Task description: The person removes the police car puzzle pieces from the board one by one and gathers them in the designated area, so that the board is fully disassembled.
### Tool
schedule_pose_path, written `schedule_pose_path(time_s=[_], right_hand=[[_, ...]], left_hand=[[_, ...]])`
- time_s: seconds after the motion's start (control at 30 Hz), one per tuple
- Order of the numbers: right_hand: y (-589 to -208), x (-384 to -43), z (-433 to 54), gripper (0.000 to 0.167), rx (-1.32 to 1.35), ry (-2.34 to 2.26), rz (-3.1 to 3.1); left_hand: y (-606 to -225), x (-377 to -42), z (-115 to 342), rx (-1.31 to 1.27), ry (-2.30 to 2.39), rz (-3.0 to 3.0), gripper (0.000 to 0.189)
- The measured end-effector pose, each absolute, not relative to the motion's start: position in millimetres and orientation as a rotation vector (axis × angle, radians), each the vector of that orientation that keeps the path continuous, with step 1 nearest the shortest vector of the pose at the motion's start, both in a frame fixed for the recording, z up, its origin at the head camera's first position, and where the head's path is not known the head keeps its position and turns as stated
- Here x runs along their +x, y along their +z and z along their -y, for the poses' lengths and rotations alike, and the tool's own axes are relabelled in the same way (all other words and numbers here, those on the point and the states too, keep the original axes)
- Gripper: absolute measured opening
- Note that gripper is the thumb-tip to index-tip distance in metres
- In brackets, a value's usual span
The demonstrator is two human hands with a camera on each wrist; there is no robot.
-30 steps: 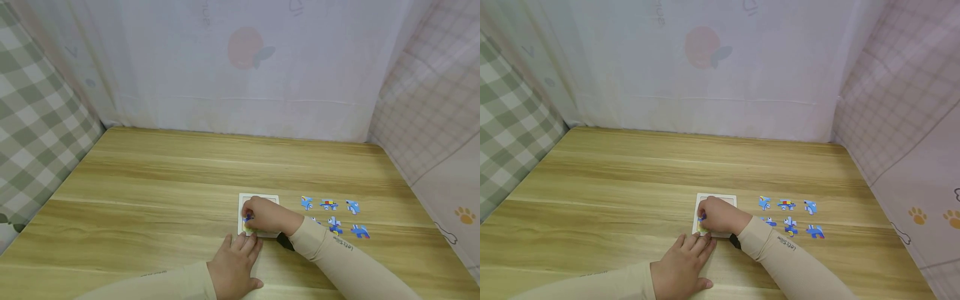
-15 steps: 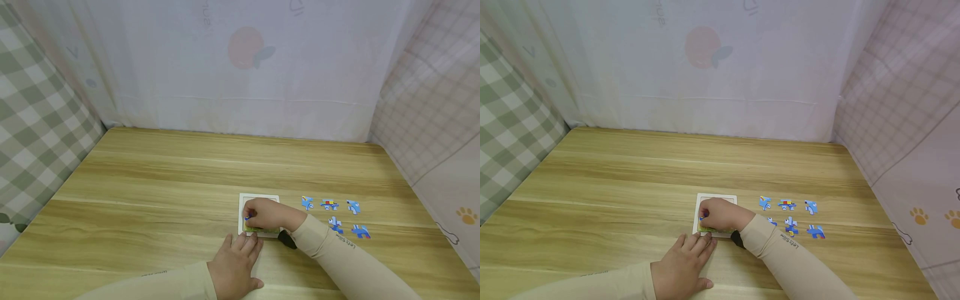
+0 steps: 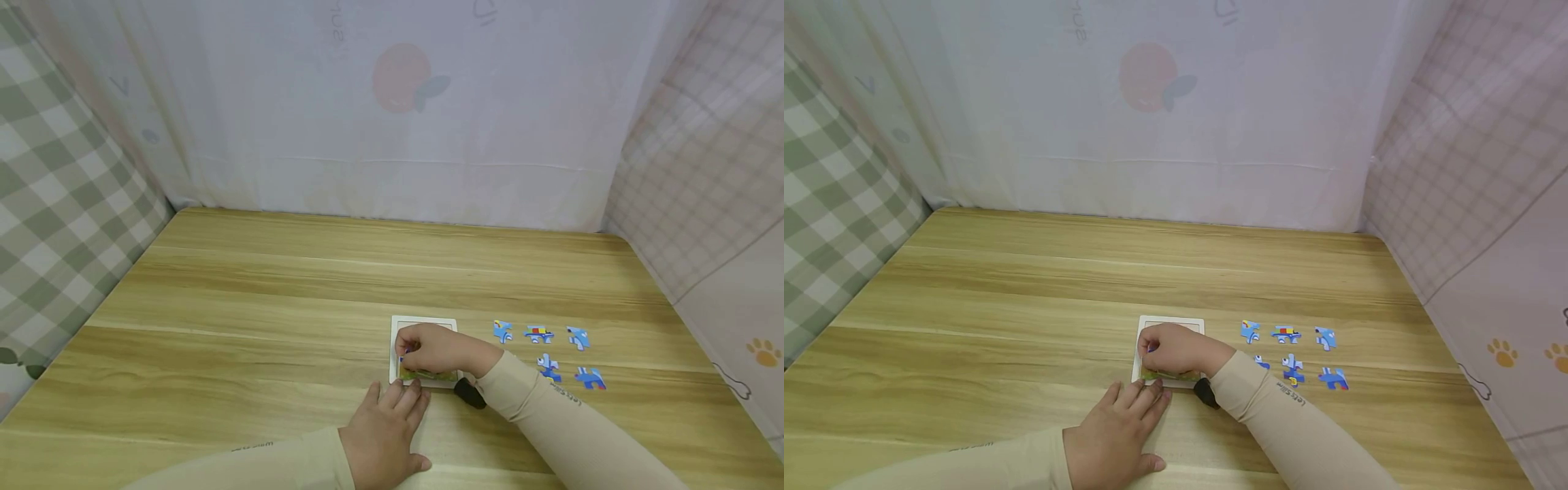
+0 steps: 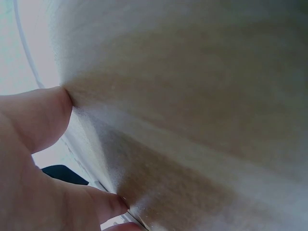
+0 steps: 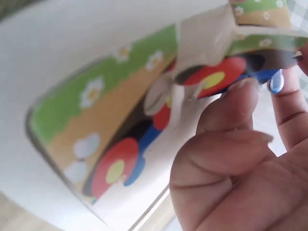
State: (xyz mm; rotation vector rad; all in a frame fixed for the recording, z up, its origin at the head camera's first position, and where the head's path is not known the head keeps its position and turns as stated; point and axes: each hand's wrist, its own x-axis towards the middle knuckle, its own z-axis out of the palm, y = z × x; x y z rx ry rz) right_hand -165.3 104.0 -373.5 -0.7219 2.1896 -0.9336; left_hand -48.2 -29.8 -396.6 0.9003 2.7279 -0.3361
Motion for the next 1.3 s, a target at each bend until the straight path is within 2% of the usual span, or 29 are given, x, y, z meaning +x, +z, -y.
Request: schedule_pose_path(time_s=[0.53, 0.8, 1.07, 1.3], right_hand=[[-374, -169, -105, 0.004, -0.612, -1.06, -2.102], [-373, -175, -108, 0.005, -0.657, -1.127, -2.131], [-359, -177, -127, 0.008, -0.639, -1.171, -2.19], [-343, -176, -161, 0.009, -0.61, -1.143, -2.27]], left_hand=[[-396, -49, 30, 0.894, -0.301, -2.74, 0.082], [-397, -48, 30, 0.903, -0.301, -2.758, 0.082], [-395, -49, 29, 0.884, -0.308, -2.736, 0.081], [-395, -47, 29, 0.87, -0.286, -2.752, 0.081]])
